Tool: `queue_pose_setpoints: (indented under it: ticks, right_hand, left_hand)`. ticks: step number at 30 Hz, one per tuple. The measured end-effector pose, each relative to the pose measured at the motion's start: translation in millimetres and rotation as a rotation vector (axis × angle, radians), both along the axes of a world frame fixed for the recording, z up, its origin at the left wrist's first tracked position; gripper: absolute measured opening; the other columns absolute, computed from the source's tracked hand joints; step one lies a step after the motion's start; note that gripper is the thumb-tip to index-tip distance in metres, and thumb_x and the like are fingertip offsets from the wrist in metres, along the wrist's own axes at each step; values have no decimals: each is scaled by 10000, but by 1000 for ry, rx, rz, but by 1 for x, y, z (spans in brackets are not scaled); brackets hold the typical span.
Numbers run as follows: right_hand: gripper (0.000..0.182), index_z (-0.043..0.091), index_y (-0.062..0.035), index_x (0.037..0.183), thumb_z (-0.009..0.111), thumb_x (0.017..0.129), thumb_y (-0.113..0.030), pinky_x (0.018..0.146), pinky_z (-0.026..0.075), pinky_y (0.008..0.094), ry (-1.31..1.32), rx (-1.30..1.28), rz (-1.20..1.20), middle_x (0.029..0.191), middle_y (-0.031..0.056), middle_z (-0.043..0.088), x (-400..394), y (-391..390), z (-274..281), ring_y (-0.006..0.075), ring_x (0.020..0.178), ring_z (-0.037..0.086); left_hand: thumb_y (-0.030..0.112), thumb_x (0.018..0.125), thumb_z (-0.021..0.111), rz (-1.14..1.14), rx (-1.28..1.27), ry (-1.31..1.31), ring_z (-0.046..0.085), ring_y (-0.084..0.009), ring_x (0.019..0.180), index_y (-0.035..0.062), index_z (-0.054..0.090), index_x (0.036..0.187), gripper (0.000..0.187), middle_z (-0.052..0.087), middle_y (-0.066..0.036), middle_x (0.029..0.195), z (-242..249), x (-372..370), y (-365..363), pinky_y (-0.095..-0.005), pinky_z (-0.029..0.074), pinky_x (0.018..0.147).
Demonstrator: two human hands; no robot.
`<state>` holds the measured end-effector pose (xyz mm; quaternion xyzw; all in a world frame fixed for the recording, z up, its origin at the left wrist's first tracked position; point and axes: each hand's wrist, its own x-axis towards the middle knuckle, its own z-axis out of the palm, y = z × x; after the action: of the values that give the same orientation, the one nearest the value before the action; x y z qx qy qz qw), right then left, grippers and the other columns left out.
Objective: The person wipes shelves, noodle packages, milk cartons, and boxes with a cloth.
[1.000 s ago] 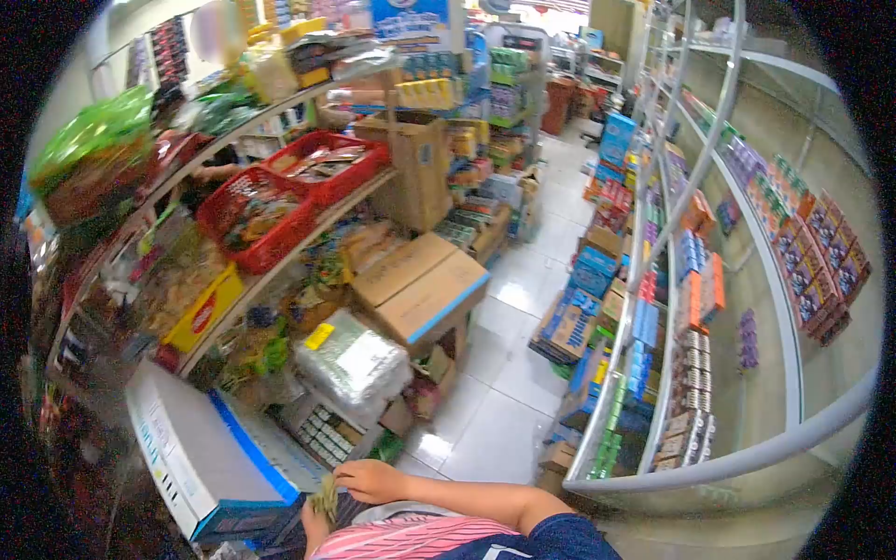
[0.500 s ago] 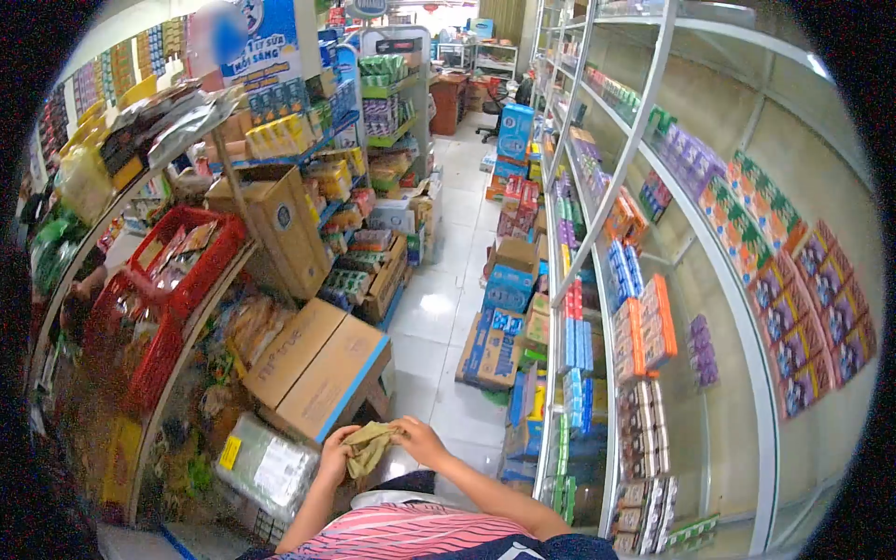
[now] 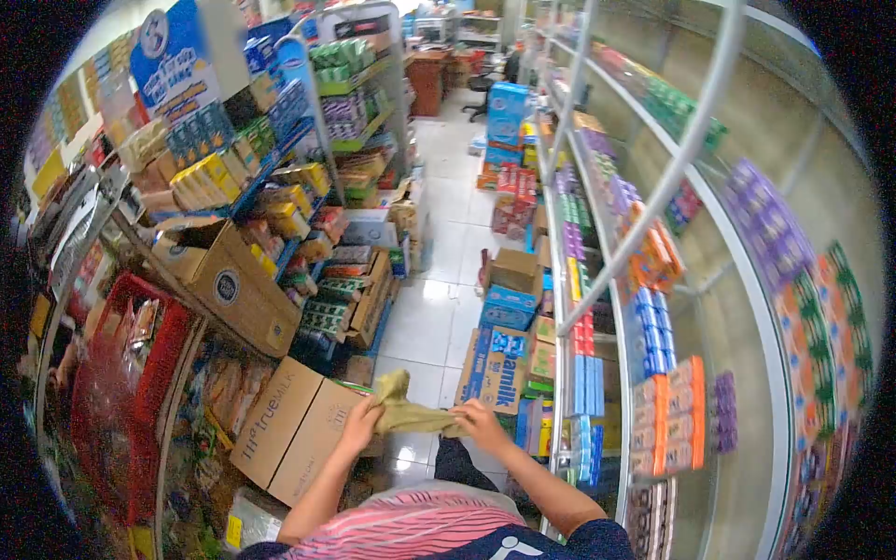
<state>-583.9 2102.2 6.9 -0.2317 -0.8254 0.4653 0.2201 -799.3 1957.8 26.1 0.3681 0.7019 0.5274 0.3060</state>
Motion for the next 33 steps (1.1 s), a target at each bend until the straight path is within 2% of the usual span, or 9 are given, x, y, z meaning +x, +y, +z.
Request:
queue_pose_setpoints:
  ticks: [5, 9, 11, 14, 18, 23, 26, 29, 33]
  right_hand:
    - [471, 480, -48, 1158, 637, 718, -106, 870, 379, 316, 65, 0, 122, 1080, 109, 507, -51, 93, 6, 210, 1022, 473]
    - [871, 148, -119, 1357, 690, 685, -234, 946, 325, 320, 192, -162, 402, 1253, 101, 395, -122, 137, 14, 216, 1123, 402]
    - [763, 311, -73, 1294, 707, 678, -285, 882, 375, 300, 185, -718, 501, 1180, 86, 474, -156, 142, 32, 171, 1016, 475]
    - [565, 488, -34, 1150, 709, 687, -270, 800, 415, 275, -242, -540, 446, 1016, 55, 574, -196, 161, 42, 116, 876, 521]
    - [355, 593, -11, 951, 727, 662, -166, 724, 443, 265, -102, -599, 537, 821, 27, 607, -243, 193, 38, 102, 770, 549]
    - [379, 554, 7, 1011, 675, 657, -53, 733, 450, 261, -32, -858, 436, 892, 69, 602, -307, 267, 40, 116, 807, 560]
    - [375, 505, 32, 1035, 566, 672, -39, 755, 469, 306, 317, -949, 402, 967, 116, 578, -359, 304, 44, 182, 866, 570]
    - [348, 479, 44, 990, 473, 659, -65, 768, 481, 358, 404, -1143, 401, 1024, 158, 549, -414, 341, 60, 256, 905, 565]
    - [228, 434, -41, 935, 470, 712, -77, 692, 501, 396, 474, -1144, 244, 791, 81, 507, -508, 392, 52, 282, 747, 584]
  left_hand:
    - [218, 842, 533, -350, -80, -279, 507, -102, 835, 18, 571, 993, 253, 586, -47, 911, 22, -19, 90, -251, 415, 734]
    - [253, 848, 526, -551, -223, -71, 518, -97, 764, 12, 584, 933, 262, 594, -25, 826, 43, -45, 160, -248, 424, 683]
    - [254, 850, 524, -466, -133, -146, 517, -88, 741, 12, 584, 909, 257, 592, -13, 809, 58, -67, 189, -242, 424, 664]
    - [251, 856, 516, -274, -92, -382, 522, -73, 693, 22, 590, 849, 241, 590, 11, 788, 94, -104, 204, -233, 429, 632]
    - [255, 856, 520, -41, -7, -367, 543, -82, 697, 14, 581, 845, 249, 595, -11, 769, 124, -159, 209, -240, 438, 648]
    - [230, 847, 528, 217, 103, -473, 551, -86, 684, -19, 591, 861, 257, 607, -32, 782, 109, -225, 219, -230, 440, 641]
    - [202, 808, 538, 209, -378, 221, 573, -216, 705, -29, 585, 807, 235, 590, -132, 747, 80, -264, 232, -319, 437, 656]
    - [215, 805, 534, 184, -183, 229, 550, -282, 784, -23, 560, 853, 244, 577, -172, 823, 52, -291, 245, -344, 421, 700]
    - [186, 800, 540, 360, -116, 308, 535, -291, 822, -7, 551, 905, 220, 568, -160, 853, 64, -331, 254, -352, 416, 725]
